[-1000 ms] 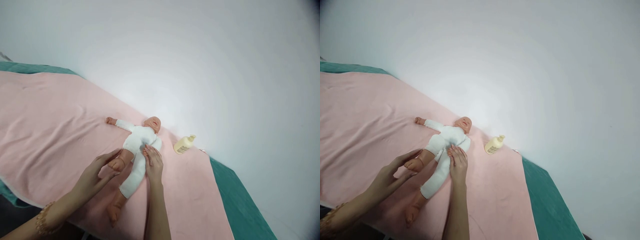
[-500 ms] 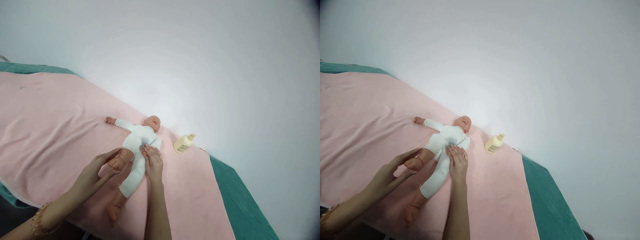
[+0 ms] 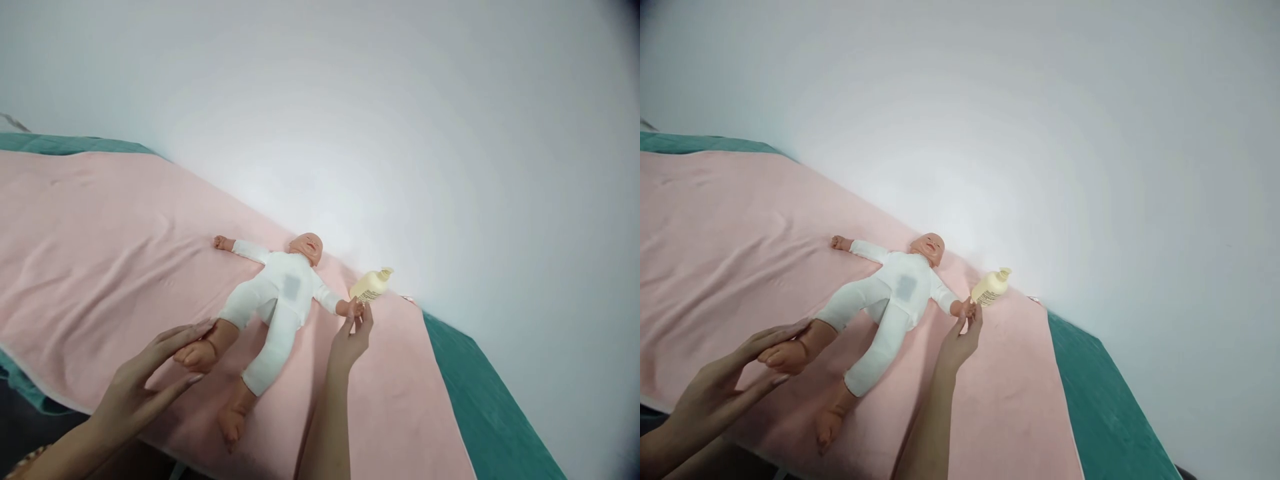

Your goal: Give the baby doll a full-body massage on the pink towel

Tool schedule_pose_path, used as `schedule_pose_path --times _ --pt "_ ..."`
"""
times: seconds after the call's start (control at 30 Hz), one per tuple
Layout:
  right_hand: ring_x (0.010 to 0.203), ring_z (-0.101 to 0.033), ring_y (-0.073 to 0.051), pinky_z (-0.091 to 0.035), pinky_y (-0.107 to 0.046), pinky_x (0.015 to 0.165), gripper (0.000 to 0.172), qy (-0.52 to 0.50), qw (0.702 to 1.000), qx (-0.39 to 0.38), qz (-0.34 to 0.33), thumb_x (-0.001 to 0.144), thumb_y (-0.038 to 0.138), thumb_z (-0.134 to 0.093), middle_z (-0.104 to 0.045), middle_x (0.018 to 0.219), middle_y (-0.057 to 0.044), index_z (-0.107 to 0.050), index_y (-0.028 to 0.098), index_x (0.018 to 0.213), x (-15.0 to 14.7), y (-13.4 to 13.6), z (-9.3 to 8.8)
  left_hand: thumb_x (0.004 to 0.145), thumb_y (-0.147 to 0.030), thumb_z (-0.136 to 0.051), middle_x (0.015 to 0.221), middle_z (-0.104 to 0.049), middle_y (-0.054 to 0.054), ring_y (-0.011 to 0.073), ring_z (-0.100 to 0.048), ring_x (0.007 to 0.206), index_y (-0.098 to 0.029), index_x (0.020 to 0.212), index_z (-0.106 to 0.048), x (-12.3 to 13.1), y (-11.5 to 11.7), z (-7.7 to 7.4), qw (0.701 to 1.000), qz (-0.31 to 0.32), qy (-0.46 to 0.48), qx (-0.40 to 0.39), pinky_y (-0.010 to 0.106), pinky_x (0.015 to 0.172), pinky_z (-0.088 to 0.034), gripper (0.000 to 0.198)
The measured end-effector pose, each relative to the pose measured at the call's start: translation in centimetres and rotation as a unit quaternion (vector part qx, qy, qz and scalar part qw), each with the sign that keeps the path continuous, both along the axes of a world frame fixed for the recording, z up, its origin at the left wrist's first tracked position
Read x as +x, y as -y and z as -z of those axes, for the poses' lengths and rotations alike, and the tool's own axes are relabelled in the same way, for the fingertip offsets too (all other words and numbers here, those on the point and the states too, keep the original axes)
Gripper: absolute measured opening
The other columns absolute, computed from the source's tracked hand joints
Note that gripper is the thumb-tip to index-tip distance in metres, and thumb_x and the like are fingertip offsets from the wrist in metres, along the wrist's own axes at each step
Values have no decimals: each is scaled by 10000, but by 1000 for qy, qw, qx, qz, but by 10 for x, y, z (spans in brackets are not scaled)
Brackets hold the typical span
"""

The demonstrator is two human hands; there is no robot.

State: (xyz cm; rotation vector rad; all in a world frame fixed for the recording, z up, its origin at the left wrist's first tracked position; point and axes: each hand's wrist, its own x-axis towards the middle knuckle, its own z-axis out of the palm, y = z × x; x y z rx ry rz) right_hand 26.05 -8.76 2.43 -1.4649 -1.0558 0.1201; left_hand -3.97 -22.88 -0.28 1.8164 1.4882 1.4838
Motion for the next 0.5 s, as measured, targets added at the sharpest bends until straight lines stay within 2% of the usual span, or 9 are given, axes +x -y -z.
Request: schedule_pose_path --times 0.07,0.23,0.4,0.5 --pt "1155 -614 -262 -526 -368 899 532 -27 999 -22 18 936 467 -445 -573 1355 -140 -468 191 1391 12 -3 3 888 -313 -560 1314 -616 -57 241 -582 1208 -403 1326 -498 -5 7 7 1000 0 -21 -3 357 1027 -511 451" --pt "1166 -605 -272 -528 -291 846 647 -37 993 -110 26 928 487 -397 -573 1322 -229 -447 37 1390 38 -12 14 840 -315 -549 1294 -629 -111 238 -645 1128 -498 1366 -437 -9 21 27 997 -15 -73 -7 334 952 -568 568" --pt "1004 -651 -321 -509 -374 770 774 10 982 -184 46 911 588 -332 -642 1157 -247 -418 -17 1386 48 -16 23 806 -323 -554 1265 -650 -96 251 -690 1039 -504 1401 -410 -8 25 42 995 -38 -93 27 316 845 -616 638" --pt "949 -643 -382 -471 -471 759 810 82 974 -206 42 906 630 -265 -615 1112 -315 -463 -37 1319 54 -17 29 816 -298 -558 1265 -650 -101 247 -692 1035 -519 1408 -388 -9 25 46 994 -35 -106 19 328 846 -619 655"
